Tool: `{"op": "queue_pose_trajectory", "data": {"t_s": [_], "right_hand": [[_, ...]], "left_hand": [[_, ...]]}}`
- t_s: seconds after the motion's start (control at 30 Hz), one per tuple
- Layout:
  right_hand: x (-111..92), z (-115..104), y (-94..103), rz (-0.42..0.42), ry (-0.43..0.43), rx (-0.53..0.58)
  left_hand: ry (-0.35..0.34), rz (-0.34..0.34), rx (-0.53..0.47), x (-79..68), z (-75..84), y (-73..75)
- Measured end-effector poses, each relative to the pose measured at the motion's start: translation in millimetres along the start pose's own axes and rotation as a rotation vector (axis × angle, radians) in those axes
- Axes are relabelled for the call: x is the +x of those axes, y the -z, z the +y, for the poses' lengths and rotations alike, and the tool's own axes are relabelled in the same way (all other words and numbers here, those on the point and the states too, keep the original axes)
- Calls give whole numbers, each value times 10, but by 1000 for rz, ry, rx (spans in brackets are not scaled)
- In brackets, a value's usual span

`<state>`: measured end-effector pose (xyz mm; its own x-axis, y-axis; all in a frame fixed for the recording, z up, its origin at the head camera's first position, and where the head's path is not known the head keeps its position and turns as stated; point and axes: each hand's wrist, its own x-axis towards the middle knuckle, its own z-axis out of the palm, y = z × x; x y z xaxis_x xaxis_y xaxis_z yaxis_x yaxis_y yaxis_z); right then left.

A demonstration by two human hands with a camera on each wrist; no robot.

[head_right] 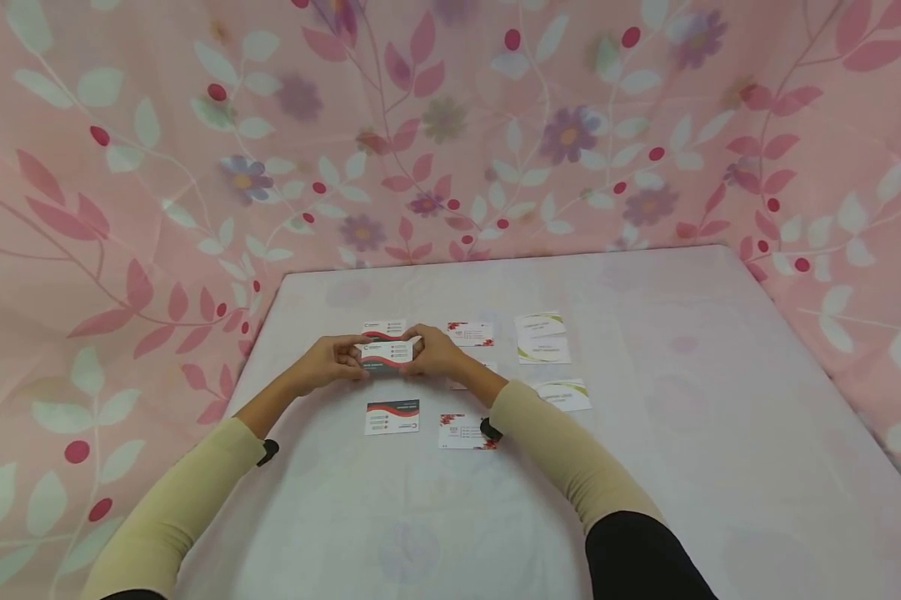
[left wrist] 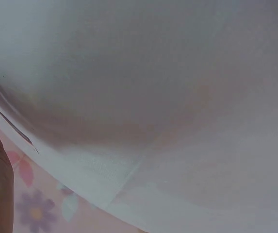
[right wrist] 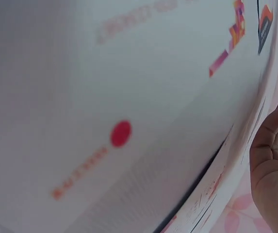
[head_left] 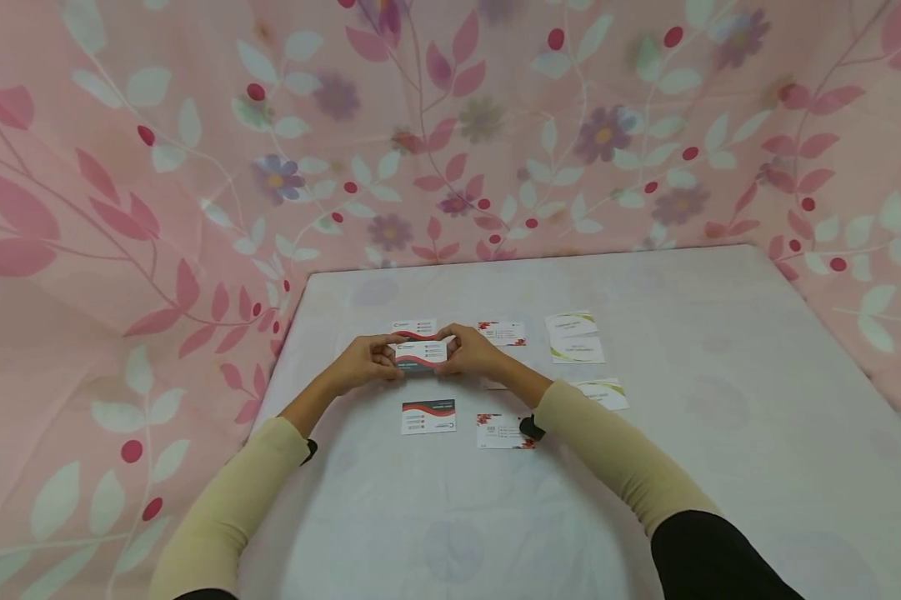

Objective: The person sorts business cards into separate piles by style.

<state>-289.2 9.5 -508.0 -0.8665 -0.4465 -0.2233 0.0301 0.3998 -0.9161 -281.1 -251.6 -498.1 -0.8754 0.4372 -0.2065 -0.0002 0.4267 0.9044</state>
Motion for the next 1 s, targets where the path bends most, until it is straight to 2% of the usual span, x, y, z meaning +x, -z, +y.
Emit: {"op": "queue_pose_trajectory", "data": {"t_s": [0.3,0.5,0.77,1.0], "right_hand": [[-6,38,-9,4,41,-115],[-5,23,-24,1,81,-145],[10,-25,-40,46,120,-194],[46,-88,-52,73,153,-206]], "left_hand": [[0,-6,0,-6,-30,11],[3,10,7,-14,-44,31],[1,55,21,-8,-50,46],[16,41,26,8,9,107]]}}
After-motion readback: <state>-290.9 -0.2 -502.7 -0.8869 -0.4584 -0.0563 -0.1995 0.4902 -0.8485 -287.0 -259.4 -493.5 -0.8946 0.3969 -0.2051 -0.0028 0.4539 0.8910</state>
